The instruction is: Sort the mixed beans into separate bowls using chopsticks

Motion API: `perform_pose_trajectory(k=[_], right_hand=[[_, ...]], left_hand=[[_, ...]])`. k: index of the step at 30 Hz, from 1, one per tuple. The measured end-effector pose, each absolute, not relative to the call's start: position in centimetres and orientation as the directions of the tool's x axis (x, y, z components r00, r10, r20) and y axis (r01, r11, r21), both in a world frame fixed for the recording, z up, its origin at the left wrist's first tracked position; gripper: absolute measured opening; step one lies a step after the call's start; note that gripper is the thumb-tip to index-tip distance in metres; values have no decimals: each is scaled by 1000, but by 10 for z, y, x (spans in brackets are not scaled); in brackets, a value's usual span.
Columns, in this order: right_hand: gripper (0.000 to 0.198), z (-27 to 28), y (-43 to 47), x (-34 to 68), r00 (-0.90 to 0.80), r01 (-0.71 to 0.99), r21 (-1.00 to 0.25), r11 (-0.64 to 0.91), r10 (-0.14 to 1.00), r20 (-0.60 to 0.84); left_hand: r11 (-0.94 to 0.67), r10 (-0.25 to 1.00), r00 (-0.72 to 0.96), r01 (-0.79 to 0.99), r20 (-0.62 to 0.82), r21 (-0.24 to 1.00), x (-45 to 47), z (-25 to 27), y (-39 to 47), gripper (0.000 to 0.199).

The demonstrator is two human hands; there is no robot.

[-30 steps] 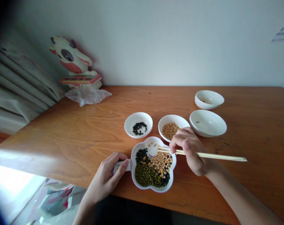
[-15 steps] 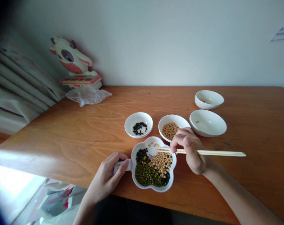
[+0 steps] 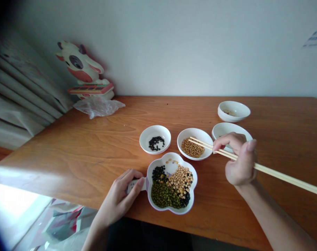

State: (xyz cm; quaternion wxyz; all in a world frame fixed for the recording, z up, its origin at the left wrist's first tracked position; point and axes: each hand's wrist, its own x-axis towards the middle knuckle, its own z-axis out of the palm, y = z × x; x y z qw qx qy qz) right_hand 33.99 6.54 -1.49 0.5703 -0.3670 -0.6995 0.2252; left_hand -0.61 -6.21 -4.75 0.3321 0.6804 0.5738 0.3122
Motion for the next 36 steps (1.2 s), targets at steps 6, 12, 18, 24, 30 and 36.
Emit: perform_pose_trajectory(k=[6,12,18,24,30,36], right_hand=[[74,-20,57,324,-399,230,-686,690,710,581],[69,-33,53,314,-561,306,-610,731,656,505],[68,-32,50,309,-557,326,-603,728,663,499],[67,-32,51,309,-559,331,-604,725,666,493],[69,-31,50,310,-561,334,-596,730,662,496],[68,-30,51,311,-562,324,-590,740,652,509]], left_hand=[[-120,989,143,574,45,810,-5,-49,-62,26],[-117,990,137,583,44,804,-5,-48,-62,26],[-122,989,137,583,51,803,-5,-48,-62,27],[-118,990,131,580,51,806,-4,-49,-62,27],[-117,990,136,580,46,806,-4,-48,-62,28],[-115,990,135,580,44,806,-5,-49,-63,27]])
